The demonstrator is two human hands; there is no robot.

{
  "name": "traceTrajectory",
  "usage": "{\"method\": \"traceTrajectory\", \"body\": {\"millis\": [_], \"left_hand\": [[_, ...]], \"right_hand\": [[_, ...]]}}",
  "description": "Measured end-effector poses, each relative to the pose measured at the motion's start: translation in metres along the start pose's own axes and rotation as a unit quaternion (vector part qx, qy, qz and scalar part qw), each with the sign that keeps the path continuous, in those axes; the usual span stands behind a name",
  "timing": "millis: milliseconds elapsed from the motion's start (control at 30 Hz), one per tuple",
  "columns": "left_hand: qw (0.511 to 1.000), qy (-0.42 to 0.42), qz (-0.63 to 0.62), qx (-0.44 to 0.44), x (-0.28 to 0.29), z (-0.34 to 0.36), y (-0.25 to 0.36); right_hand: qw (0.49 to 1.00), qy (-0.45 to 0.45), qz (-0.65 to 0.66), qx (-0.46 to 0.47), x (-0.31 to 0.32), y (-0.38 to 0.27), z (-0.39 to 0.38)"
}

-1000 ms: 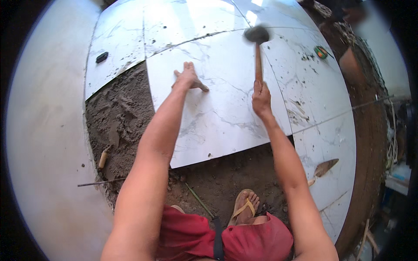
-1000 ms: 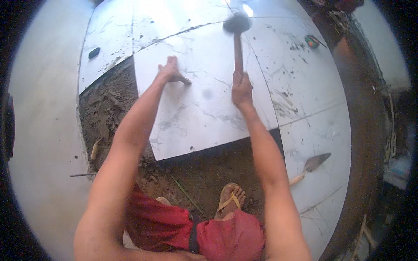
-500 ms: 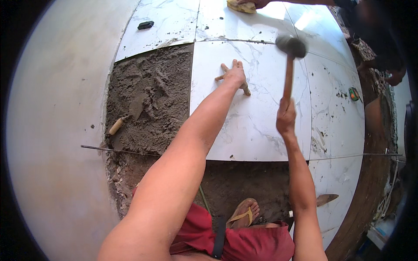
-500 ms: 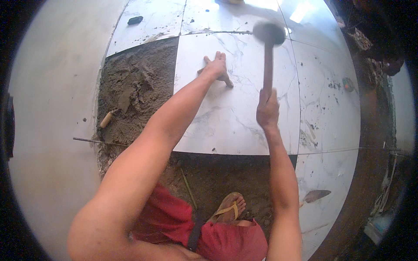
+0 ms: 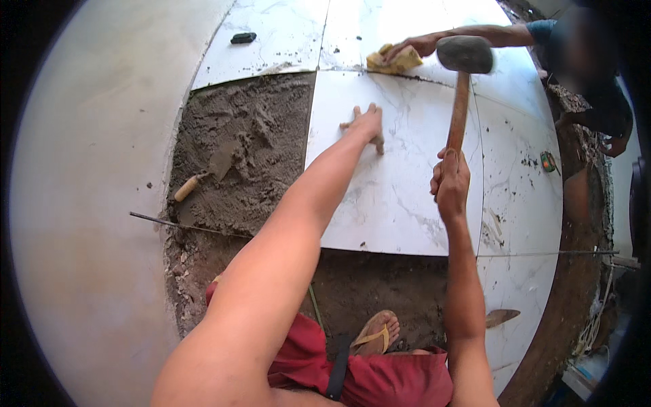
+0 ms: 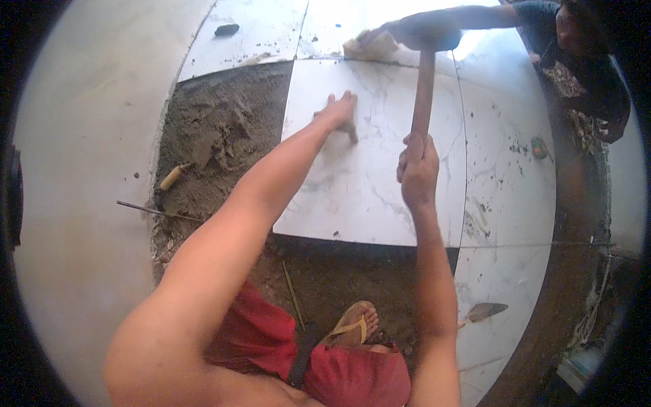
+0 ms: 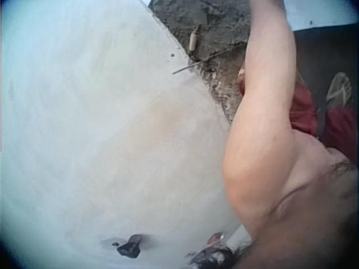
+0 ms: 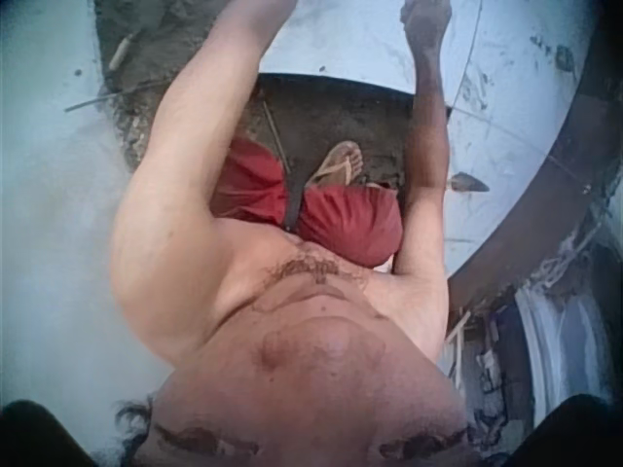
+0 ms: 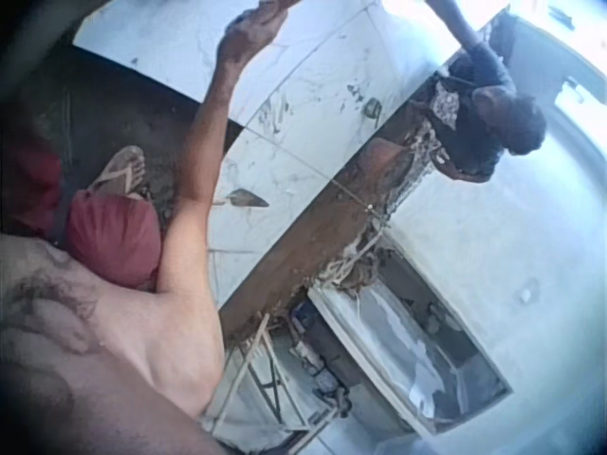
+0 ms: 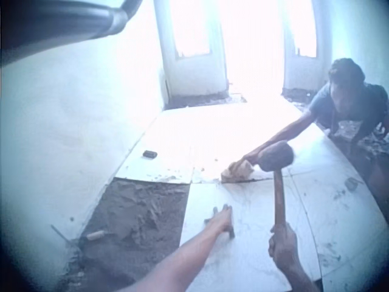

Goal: The person spreads cement on the floor using a trowel, places a large white marble-patterned tile, and taps it into place with a rubber mallet. They adjust the tile alignment and clean excess cement from the edges.

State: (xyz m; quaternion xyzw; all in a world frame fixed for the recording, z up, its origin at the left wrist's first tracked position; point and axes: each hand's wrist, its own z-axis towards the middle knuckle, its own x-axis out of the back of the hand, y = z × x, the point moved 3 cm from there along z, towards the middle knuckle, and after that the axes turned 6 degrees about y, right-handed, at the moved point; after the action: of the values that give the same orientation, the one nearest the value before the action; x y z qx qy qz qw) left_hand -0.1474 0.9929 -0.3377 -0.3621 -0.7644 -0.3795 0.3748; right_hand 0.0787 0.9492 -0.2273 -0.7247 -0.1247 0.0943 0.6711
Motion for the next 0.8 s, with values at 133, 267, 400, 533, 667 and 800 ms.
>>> {"method": "traceTrajectory", "body": {"millis": [133, 267, 400, 533, 667, 800], "left_hand": [[0.995, 0.092, -0.010, 0.042, -0.018, -0.017, -0.045], [0.995, 0.093, -0.037, 0.023, -0.015, -0.020, -0.025], [0.994, 0.105, -0.009, 0.043, -0.012, -0.015, -0.050], [0.992, 0.123, -0.006, 0.011, -0.014, -0.009, -0.035], [0.995, 0.096, 0.011, 0.024, -0.023, -0.011, -0.037], [0.997, 0.075, 0.007, 0.032, -0.028, -0.019, -0.025]], "right_hand": [[0.981, 0.048, 0.030, 0.186, -0.031, -0.023, 0.002], [0.954, 0.083, -0.241, 0.155, -0.042, 0.085, 0.034], [0.979, -0.010, -0.202, 0.027, -0.085, 0.048, 0.041], [0.967, 0.039, -0.205, 0.147, -0.085, 0.052, 0.048], [0.936, -0.042, -0.346, 0.043, -0.073, 0.087, 0.069], [0.955, 0.018, -0.278, 0.102, -0.067, 0.059, 0.051]]}}
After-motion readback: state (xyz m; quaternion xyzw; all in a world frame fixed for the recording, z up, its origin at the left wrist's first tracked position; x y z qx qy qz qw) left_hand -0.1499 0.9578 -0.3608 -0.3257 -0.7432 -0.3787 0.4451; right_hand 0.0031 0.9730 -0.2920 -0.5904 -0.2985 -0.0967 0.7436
